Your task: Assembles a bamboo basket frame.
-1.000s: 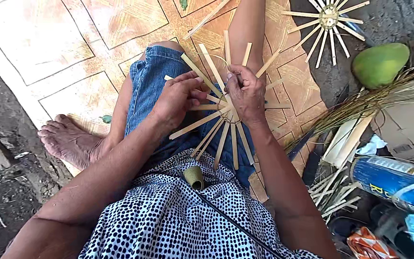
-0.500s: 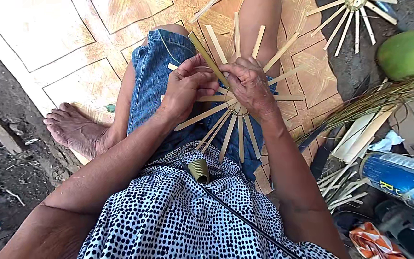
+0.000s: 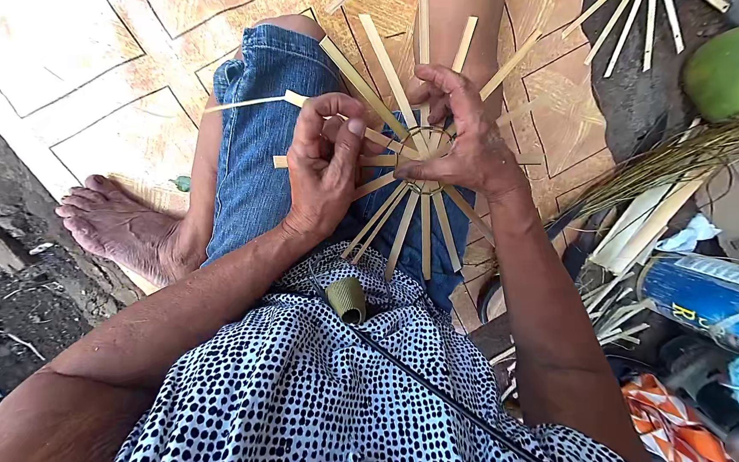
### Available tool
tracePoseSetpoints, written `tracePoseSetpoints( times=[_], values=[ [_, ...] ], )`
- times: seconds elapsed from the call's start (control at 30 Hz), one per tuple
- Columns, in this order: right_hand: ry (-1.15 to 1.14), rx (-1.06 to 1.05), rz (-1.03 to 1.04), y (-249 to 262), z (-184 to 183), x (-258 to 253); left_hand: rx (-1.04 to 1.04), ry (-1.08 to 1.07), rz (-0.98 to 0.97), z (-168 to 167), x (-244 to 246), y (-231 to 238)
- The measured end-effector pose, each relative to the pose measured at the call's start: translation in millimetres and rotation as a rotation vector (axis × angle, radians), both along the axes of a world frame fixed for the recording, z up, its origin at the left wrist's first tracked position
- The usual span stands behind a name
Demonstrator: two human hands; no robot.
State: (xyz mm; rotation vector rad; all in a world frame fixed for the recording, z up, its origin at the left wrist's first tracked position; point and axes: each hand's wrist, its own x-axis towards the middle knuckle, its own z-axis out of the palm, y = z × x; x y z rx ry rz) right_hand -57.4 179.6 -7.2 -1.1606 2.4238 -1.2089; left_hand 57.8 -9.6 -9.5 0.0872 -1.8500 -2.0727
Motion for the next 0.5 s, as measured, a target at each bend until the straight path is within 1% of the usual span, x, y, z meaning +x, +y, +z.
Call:
tracePoseSetpoints(
  times=[0.07,0.17,0.2,0.27,0.33,0.4,0.5],
  values=[
    [0.048,0.081,0.011,0.2,-3.5,-0.8,-0.039,-0.015,-0.081,-3.5,3.5,1.2],
    [0.112,0.129,0.033,-1.6,-8.3,1.1,-0.142,-0.137,-0.175,-7.6,7.8,0.4],
    [0.122,0.138,0.037,-1.6,-8.1,2.1,-0.146,-0.170,-0.192,-6.8,7.0,-0.5],
    [0.163,0.160,0.057,-1.4,-2.0,0.0,-0.085,-0.214,-0.196,-1.0,0.5,-2.5],
    [0.235,0.210,0.089,0.3,15.6,-5.8,0.018,-0.265,-0.220,13.5,-14.8,-5.6],
    [0.331,0.275,0.126,4.6,46.5,-12.6,0.082,-0.316,-0.276,35.9,-39.0,-11.4],
    [0.476,0.378,0.117,14.6,102.9,-23.7,0.074,-0.225,-0.381,69.4,-89.2,-20.0]
  ],
)
